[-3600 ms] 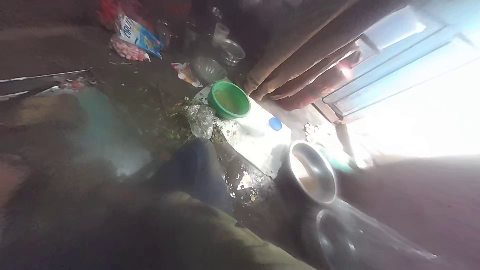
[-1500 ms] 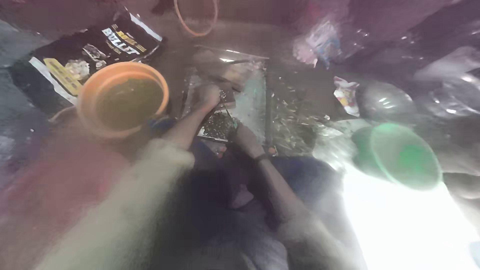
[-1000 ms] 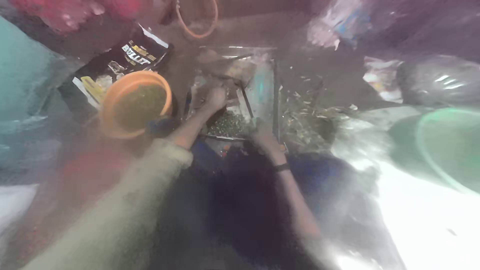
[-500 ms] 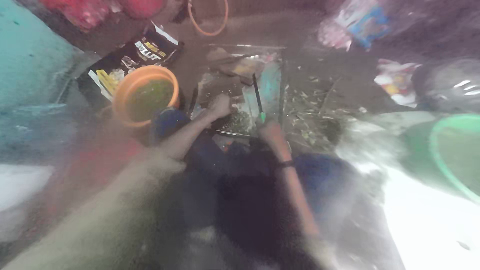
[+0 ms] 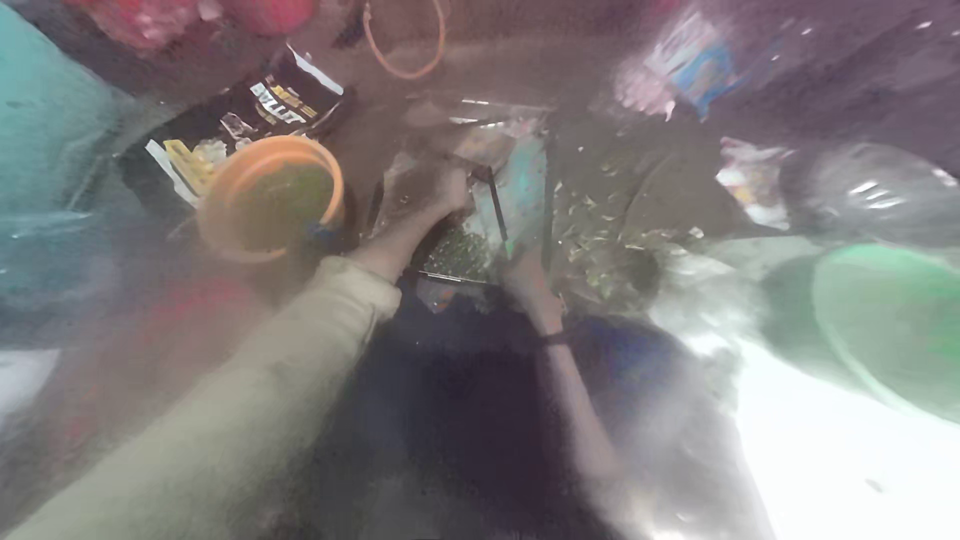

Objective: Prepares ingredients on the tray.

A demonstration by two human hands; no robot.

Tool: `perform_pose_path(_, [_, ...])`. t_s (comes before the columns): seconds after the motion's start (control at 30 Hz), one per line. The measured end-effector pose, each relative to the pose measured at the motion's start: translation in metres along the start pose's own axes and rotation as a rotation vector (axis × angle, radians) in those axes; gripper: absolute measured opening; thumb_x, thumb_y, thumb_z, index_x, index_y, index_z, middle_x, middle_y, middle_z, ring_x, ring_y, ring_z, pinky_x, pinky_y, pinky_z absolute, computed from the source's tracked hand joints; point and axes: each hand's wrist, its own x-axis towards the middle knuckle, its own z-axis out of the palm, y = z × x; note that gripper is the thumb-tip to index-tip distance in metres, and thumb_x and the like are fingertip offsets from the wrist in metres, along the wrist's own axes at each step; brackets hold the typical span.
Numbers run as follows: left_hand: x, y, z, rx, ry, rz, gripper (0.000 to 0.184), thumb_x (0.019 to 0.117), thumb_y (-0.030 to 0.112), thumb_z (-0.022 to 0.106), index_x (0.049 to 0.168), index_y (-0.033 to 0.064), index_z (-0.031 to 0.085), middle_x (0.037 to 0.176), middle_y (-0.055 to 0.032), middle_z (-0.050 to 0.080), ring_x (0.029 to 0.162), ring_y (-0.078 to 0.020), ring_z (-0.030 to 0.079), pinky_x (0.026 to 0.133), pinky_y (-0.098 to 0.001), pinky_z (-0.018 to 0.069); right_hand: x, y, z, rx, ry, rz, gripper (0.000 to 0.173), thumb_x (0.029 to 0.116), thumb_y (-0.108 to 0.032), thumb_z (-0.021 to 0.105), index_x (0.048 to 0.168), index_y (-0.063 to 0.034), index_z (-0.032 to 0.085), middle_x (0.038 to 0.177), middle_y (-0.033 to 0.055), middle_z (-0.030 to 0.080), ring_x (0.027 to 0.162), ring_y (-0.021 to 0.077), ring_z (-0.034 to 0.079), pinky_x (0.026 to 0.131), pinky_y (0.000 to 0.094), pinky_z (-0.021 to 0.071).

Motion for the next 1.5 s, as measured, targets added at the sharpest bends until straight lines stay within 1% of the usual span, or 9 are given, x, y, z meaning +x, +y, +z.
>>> perform_pose_path(0.17, [-0.028,0.015,0.022,-0.11,-0.002,0.118,0.028,0.0965,0.021,0.065,0.113,0.0003,0.072,0.127,-0.0198,0.067,0.124,-0.037,0.063,0.106,-0.0562,0.0511,-0.002,-0.004,-0.003,0.023,-0.021,-0.015,0.039,0.1068,-0.032,0.054,0.133,-0.0029,0.057,0.107,0.0235,0.07,0.099,0.0392,0.07,0.087,0.0595,0.0552])
perform_pose_path(0.37, [-0.085,0.017,0.022,-0.075,-0.269,0.21,0.023,0.0986,0.023,0.065,0.108,0.0041,0.073,0.11,-0.0196,0.071,0.109,-0.0384,0.069,0.092,-0.0601,0.056,-0.002,0.003,0.002,0.046,0.023,-0.051,0.042,0.1081,-0.039,0.051,0.129,-0.0029,0.059,0.102,0.0231,0.07,0.094,0.0409,0.07,0.082,0.0624,0.0554])
perform_pose_path(0.5, [-0.075,0.016,0.003,-0.11,-0.248,0.12,0.027,0.0967,0.022,0.067,0.119,0.006,0.072,0.115,-0.0209,0.072,0.111,-0.0405,0.069,0.094,-0.0633,0.0545,-0.004,0.005,0.0,0.087,0.036,-0.048,0.04,0.1087,-0.038,0.048,0.127,-0.0045,0.059,0.097,0.0212,0.07,0.087,0.0386,0.07,0.076,0.0605,0.0561])
perform_pose_path(0.73, [-0.031,0.014,0.003,-0.065,-0.04,0.164,0.023,0.0976,0.022,0.064,0.108,0.0058,0.075,0.118,-0.0194,0.071,0.116,-0.0367,0.067,0.099,-0.0583,0.0543,-0.015,0.005,-0.012,0.128,0.103,0.009,0.04,0.1071,-0.037,0.052,0.127,-0.0033,0.059,0.099,0.0232,0.069,0.089,0.0406,0.07,0.076,0.0614,0.0562])
perform_pose_path(0.9, [0.014,0.044,0.005,0.144,-0.051,0.214,0.028,0.0843,0.024,0.075,0.105,0.0052,0.074,0.113,-0.0178,0.071,0.111,-0.0383,0.067,0.095,-0.0601,0.0547,-0.019,0.015,-0.012,0.253,0.146,0.011,0.041,0.1055,-0.043,0.053,0.123,-0.0075,0.061,0.089,0.0187,0.068,0.076,0.0356,0.068,0.067,0.0581,0.0558])
perform_pose_path(1.03, [0.021,0.075,0.003,0.221,-0.259,0.081,0.035,0.0928,0.023,0.068,0.119,-0.0004,0.07,0.128,-0.0262,0.065,0.123,-0.046,0.06,0.108,-0.0693,0.0413,-0.02,0.022,-0.011,0.236,0.142,0.036,0.045,0.1056,-0.049,0.052,0.128,-0.0101,0.059,0.091,0.0197,0.069,0.078,0.038,0.069,0.067,0.0601,0.0562])
perform_pose_path(1.17, [0.031,0.074,0.025,0.241,-0.233,0.104,0.044,0.0982,0.021,0.063,0.138,0.0011,0.062,0.139,-0.0275,0.06,0.134,-0.0485,0.051,0.115,-0.0729,0.0282,-0.024,0.03,-0.009,0.287,0.133,0.004,0.046,0.1057,-0.049,0.051,0.129,-0.01,0.056,0.083,0.017,0.066,0.066,0.0343,0.066,0.057,0.0557,0.0551])
perform_pose_path(1.33, [0.025,0.084,0.019,0.25,-0.327,0.016,0.031,0.0975,0.01,0.063,0.124,-0.0058,0.066,0.133,-0.029,0.062,0.125,-0.0486,0.059,0.098,-0.0671,0.0501,-0.024,0.028,-0.012,0.326,0.093,0.037,0.045,0.1045,-0.05,0.053,0.131,-0.0139,0.056,0.079,0.0147,0.066,0.061,0.0316,0.065,0.054,0.0531,0.0554])
perform_pose_path(1.5, [0.028,0.088,0.024,0.078,-0.229,-0.071,0.026,0.1014,0.011,0.057,0.118,-0.0064,0.067,0.122,-0.0285,0.067,0.114,-0.0468,0.066,0.091,-0.0642,0.0547,-0.025,0.029,-0.012,0.354,0.082,0.028,0.048,0.1047,-0.053,0.052,0.132,-0.0139,0.055,0.078,0.0143,0.066,0.058,0.0302,0.065,0.052,0.0515,0.056])
